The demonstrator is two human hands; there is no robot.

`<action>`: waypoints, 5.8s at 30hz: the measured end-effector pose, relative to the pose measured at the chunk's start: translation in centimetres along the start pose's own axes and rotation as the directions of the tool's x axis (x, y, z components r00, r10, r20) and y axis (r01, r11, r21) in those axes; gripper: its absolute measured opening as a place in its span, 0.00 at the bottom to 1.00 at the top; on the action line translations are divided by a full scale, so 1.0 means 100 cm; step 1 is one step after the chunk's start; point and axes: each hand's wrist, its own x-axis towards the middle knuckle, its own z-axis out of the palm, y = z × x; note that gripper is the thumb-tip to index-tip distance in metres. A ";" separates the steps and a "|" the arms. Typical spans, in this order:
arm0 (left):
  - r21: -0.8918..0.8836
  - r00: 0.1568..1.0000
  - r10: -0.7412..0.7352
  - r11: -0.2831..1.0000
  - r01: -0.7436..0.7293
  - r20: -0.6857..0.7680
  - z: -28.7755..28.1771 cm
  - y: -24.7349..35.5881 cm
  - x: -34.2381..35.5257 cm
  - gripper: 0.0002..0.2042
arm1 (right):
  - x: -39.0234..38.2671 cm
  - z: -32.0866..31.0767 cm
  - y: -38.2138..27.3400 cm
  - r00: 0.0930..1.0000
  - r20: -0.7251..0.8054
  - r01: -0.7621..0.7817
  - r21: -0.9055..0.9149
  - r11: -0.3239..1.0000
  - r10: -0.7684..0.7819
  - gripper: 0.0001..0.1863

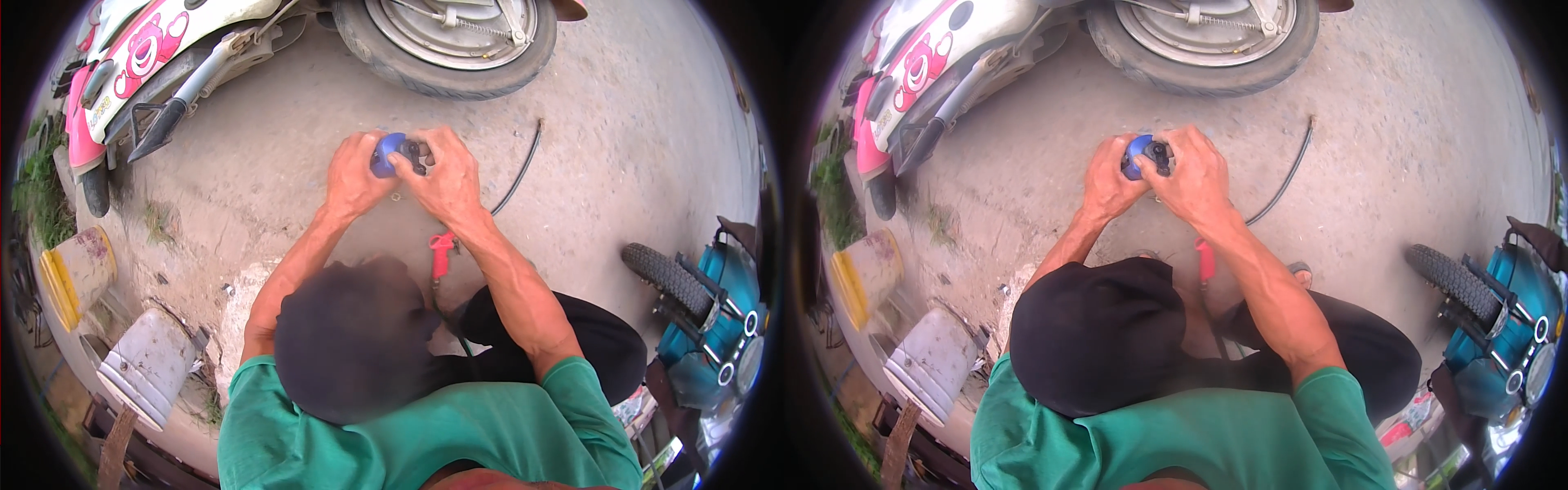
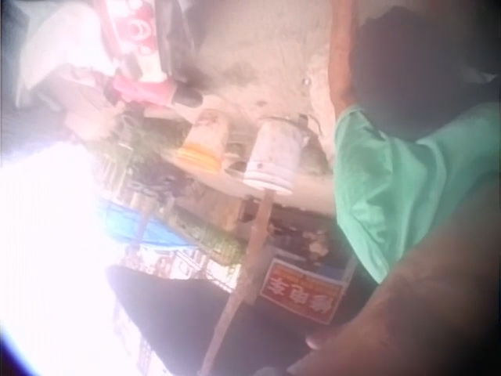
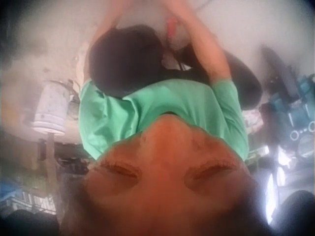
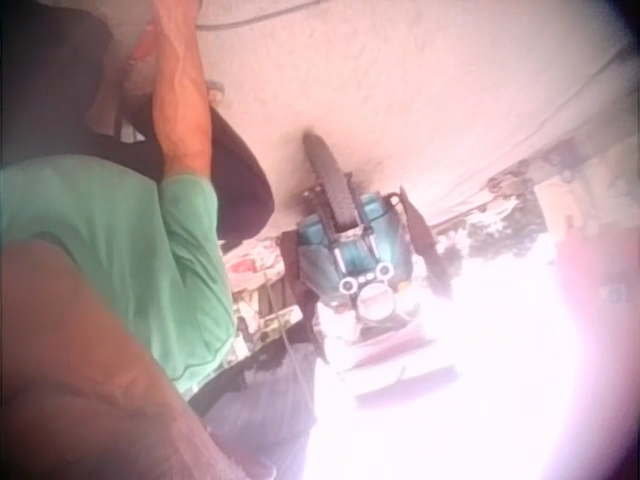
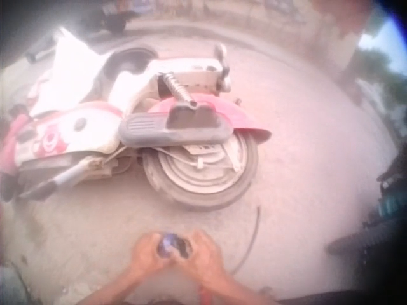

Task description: The person repairs a scooter tire by applying a sealant from a blue bottle into the valve stem, then inflating the tire using a pump with a gauge and tightening a nut on the stem.

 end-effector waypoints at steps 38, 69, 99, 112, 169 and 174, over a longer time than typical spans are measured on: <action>-0.002 0.973 -0.144 0.989 0.147 0.179 -0.022 0.013 -0.010 0.23 | 0.016 -0.032 -0.014 0.897 0.442 0.143 -0.246 0.959 -0.021 0.20; -0.172 0.985 -0.153 0.971 0.165 0.079 -0.022 -0.019 -0.013 0.33 | 0.032 -0.053 -0.002 0.804 0.594 -0.584 0.799 0.145 -0.031 0.29; -0.218 0.992 -0.102 0.972 0.083 -0.074 -0.013 -0.055 -0.014 0.38 | 0.016 -0.022 0.031 0.739 0.673 -0.656 0.722 -0.217 0.006 0.25; -0.210 0.936 -0.346 0.912 0.351 0.061 -0.020 -0.048 -0.019 0.43 | 0.015 -0.019 0.011 0.945 0.283 -0.221 0.192 0.956 0.161 0.20; -0.457 0.942 -0.233 0.829 0.323 0.243 -0.003 0.062 -0.010 0.05 | -0.027 0.001 0.056 0.698 0.674 -0.665 0.735 -0.129 0.242 0.16; -0.510 0.916 -0.350 0.761 0.401 0.198 -0.002 0.066 -0.002 0.06 | -0.028 0.014 0.051 0.683 0.637 -0.606 0.767 -0.209 0.357 0.16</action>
